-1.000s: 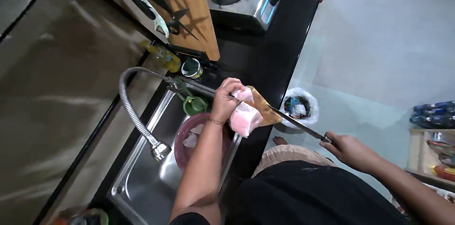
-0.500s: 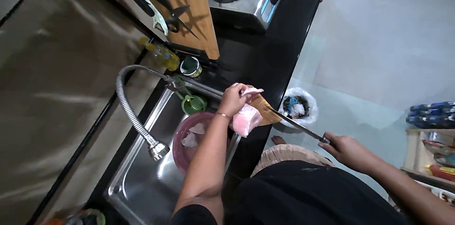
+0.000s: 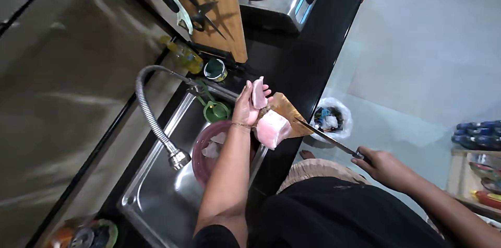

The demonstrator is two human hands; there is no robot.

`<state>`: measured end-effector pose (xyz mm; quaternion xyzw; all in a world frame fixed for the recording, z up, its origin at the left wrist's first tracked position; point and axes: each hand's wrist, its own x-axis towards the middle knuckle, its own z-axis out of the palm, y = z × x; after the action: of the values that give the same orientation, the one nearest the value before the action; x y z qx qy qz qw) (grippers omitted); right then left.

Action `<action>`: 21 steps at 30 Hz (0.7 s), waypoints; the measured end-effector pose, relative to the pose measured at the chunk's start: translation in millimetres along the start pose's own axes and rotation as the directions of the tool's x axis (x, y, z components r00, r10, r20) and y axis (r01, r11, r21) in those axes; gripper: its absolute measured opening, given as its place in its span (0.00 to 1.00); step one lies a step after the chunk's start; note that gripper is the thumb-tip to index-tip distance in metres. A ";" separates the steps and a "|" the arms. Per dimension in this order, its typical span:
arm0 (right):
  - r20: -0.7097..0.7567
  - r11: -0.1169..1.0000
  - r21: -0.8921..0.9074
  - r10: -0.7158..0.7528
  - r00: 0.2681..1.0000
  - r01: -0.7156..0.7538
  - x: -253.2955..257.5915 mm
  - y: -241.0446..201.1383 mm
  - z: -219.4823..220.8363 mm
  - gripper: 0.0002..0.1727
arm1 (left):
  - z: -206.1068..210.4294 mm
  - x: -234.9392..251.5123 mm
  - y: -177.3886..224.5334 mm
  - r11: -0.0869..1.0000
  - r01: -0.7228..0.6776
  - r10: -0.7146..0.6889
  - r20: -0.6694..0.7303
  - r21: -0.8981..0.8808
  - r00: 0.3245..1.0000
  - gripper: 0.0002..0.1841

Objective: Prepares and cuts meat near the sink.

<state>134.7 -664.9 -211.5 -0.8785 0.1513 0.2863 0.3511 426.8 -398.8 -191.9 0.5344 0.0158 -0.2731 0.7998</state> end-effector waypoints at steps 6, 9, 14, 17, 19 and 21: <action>0.008 1.000 -0.019 0.005 1.000 -0.004 0.0 -5.8 -1.9 0.20 | 2.8 -1.1 -1.3 0.994 -0.077 0.083 -0.068 0.082 0.994 0.20; 0.000 1.000 -0.021 -0.003 1.000 0.003 0.1 -4.6 -1.0 0.20 | 3.4 -4.0 -1.2 0.987 -0.046 0.058 -0.069 0.155 0.996 0.34; 0.006 1.000 -0.019 0.004 1.000 -0.004 0.3 -4.3 -1.1 0.19 | 1.6 -4.3 -3.0 0.973 -0.094 0.102 -0.028 0.211 0.994 0.21; -0.004 1.000 -0.019 -0.009 1.000 0.009 0.6 -3.7 -0.1 0.19 | 3.1 -6.0 -2.6 0.940 -0.180 0.191 -0.010 0.290 0.982 0.20; -0.007 1.000 -0.019 -0.012 1.000 0.012 0.2 -3.2 0.2 0.19 | 0.3 -8.6 -3.0 0.899 -0.241 0.244 0.040 0.364 0.969 0.21; 0.006 1.000 -0.018 0.000 1.000 0.000 0.3 -3.8 -0.1 0.19 | -2.5 -10.7 -3.5 0.865 -0.306 0.303 0.073 0.397 0.950 0.22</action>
<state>136.7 -662.3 -209.6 -0.8808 0.1474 0.2904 0.3437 416.8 -393.1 -192.5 0.6823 -0.1287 -0.1430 0.7053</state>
